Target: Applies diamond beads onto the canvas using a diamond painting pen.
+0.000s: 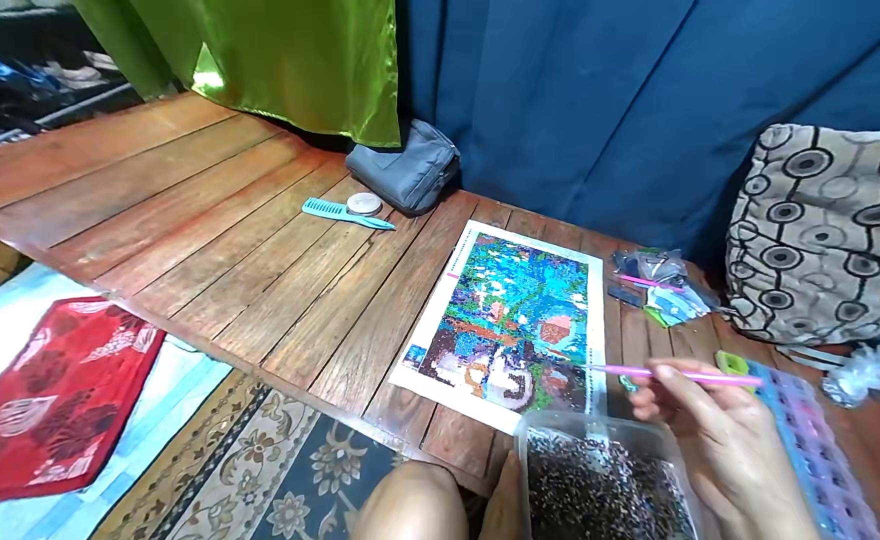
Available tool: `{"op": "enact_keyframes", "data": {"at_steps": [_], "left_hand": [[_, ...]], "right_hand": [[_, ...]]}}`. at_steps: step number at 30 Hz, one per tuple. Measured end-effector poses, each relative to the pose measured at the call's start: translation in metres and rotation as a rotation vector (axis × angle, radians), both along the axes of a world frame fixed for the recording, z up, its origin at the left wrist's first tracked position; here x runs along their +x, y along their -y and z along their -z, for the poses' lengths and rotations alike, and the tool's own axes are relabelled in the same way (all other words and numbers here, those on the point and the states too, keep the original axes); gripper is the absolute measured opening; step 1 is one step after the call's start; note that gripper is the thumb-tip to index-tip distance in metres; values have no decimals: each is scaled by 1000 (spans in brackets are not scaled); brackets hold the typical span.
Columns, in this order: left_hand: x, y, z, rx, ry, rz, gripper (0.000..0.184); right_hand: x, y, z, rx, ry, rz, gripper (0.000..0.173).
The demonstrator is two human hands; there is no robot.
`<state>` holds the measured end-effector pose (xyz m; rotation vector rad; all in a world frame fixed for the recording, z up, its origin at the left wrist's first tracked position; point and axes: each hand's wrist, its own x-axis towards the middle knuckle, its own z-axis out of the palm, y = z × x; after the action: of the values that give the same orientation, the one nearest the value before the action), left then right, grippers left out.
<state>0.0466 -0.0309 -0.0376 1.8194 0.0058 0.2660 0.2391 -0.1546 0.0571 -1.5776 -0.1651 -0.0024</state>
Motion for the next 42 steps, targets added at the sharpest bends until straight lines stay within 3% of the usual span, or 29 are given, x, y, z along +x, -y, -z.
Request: {"op": "enact_keyframes", "data": {"at_steps": [7, 10, 17, 42], "left_hand": [[5, -2, 3, 49, -46, 0, 80], [6, -2, 5, 98, -73, 12, 80], [6, -1, 15, 143, -26, -32, 75], [8, 2, 28, 195, 6, -64, 76]], "right_hand": [[-54, 61, 20, -51, -24, 191, 12], [-62, 68, 34, -179, -4, 159, 10], [-67, 69, 54, -497, 65, 64, 23], [-72, 72, 65, -493, 49, 107, 19]]}}
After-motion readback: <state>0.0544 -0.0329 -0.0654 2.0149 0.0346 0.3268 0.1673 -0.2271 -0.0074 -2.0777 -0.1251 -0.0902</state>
